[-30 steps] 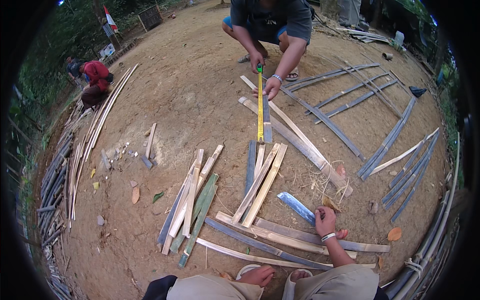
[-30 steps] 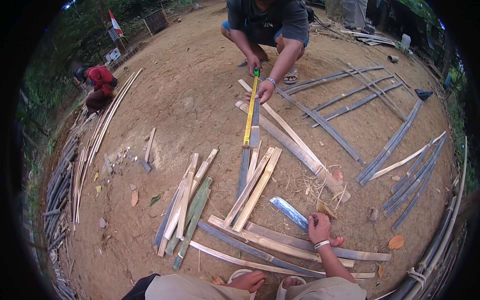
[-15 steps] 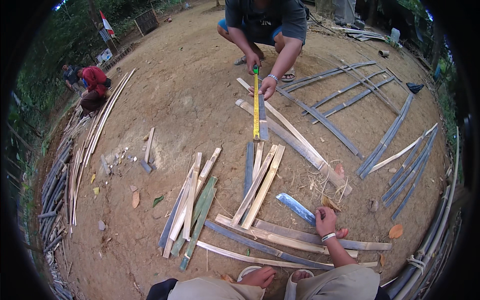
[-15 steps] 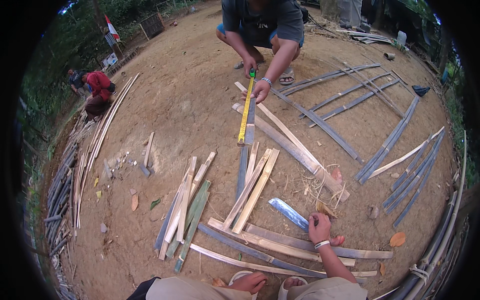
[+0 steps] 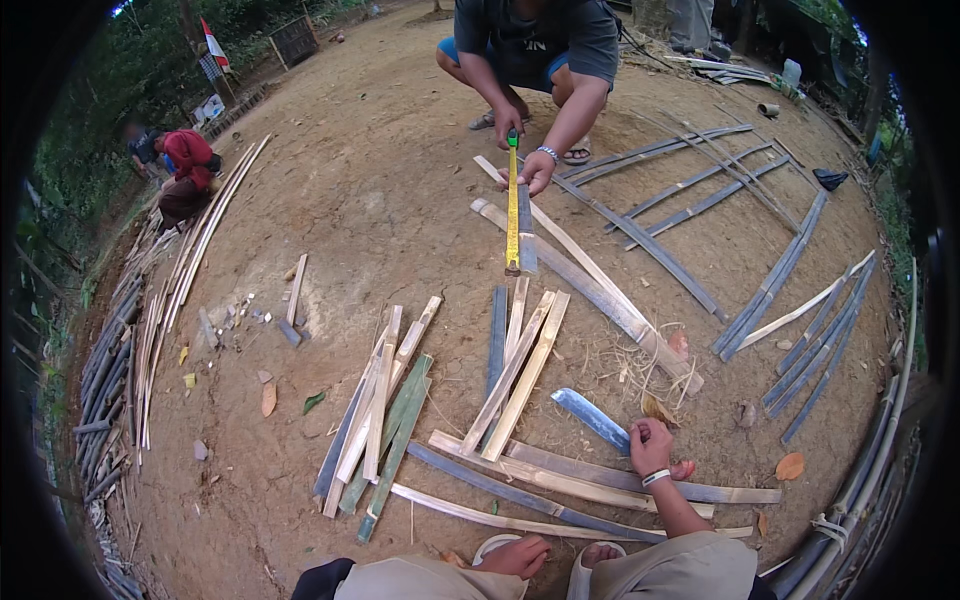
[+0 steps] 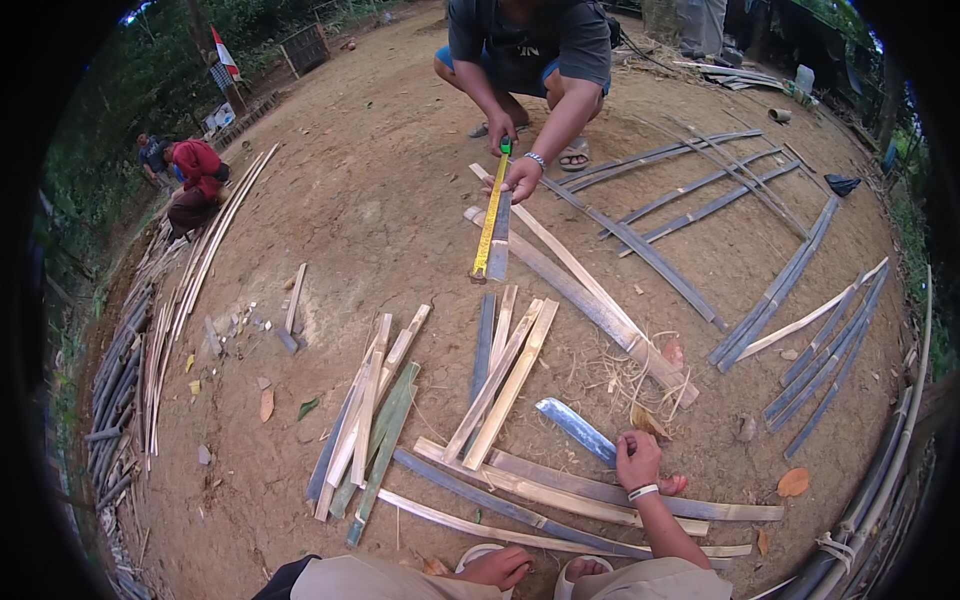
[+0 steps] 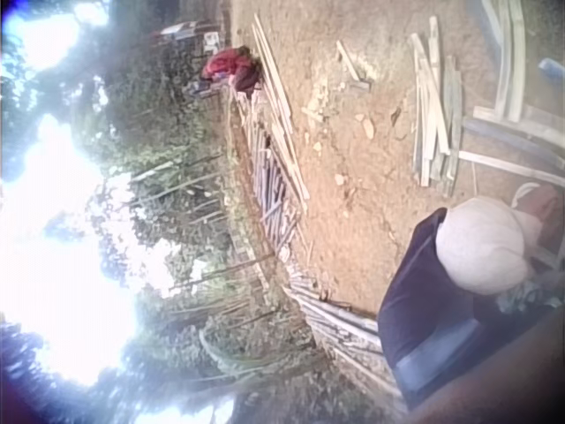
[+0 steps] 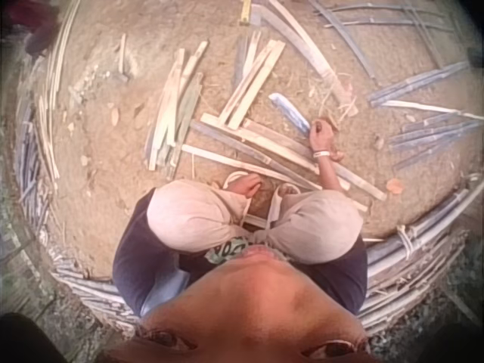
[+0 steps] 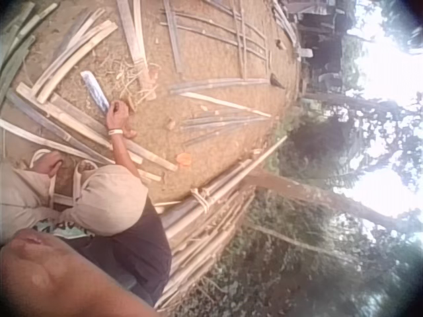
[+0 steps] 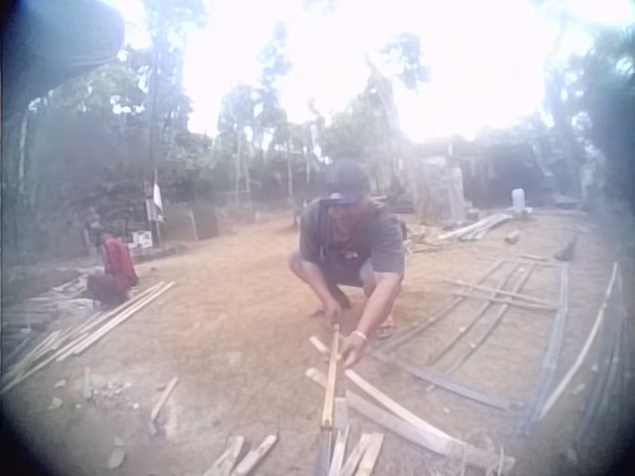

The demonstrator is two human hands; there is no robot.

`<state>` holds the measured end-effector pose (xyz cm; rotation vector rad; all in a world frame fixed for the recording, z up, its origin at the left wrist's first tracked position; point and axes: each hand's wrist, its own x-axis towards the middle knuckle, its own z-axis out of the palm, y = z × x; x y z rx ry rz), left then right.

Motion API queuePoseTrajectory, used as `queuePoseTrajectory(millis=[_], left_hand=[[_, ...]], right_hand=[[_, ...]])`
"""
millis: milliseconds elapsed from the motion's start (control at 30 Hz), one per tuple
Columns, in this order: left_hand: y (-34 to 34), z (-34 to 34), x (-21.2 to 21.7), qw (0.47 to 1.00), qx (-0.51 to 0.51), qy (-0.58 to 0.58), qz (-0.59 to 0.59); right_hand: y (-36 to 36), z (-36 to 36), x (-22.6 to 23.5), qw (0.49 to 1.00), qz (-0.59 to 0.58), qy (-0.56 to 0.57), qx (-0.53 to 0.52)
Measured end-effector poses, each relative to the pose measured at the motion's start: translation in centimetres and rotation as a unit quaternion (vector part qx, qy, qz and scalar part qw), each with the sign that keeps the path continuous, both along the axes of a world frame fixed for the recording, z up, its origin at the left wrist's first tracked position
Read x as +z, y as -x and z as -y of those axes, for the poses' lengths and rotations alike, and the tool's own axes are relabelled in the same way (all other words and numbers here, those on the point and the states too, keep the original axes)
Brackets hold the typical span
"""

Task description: The person sits on the ground and uses a large knife to shave and smooth thin strips of bamboo. They hold the bamboo in one hand and carefully scrape the blade along the surface to remove the outer layer and refine the shape.

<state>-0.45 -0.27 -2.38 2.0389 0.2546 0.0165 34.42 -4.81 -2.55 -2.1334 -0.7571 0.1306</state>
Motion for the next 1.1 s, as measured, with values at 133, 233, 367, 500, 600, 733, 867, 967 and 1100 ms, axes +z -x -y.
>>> queuePoseTrajectory(millis=[133, 233, 367, 500, 600, 733, 867, 967, 1100], left_hand=[[0.0, 0.0, 0.1, 1.0, -0.001, 0.007, -0.001], [0.1, 0.0, 0.2, 1.0, -0.001, 0.009, -0.009], [0.1, 0.0, -0.1, 1.0, -0.002, 0.014, -0.001], [0.1, -0.1, 0.1, 1.0, -0.001, 0.001, 0.007], [0.2, -0.1, 0.0, 1.0, 0.0, -0.005, 0.007], [0.1, 0.0, 0.1, 1.0, 0.005, -0.005, 0.014], [0.3, 0.0, -0.5, 1.0, -0.001, -0.006, 0.016], [0.2, -0.7, -0.4, 0.999, -0.022, -0.002, 0.022], [-1.3, -3.7, 1.5, 0.986, 0.069, -0.072, 0.134]], right_hand=[[-0.1, 0.1, 0.0, 1.0, 0.002, 0.002, -0.001], [0.0, 0.0, -0.1, 1.0, -0.002, 0.0, -0.001], [-0.1, 0.2, -0.2, 1.0, -0.021, 0.012, -0.013], [-0.1, 0.2, -0.4, 1.0, -0.003, 0.005, -0.003], [-0.1, 0.1, -0.2, 1.0, 0.006, 0.004, 0.002], [-0.4, 0.2, -0.5, 1.0, -0.016, -0.008, 0.004], [-0.9, 0.4, 0.5, 0.997, -0.07, -0.025, 0.0], [-0.9, 1.3, 1.6, 0.999, -0.039, -0.021, 0.011], [-0.5, 3.6, 2.4, 0.993, 0.035, 0.058, 0.097]])
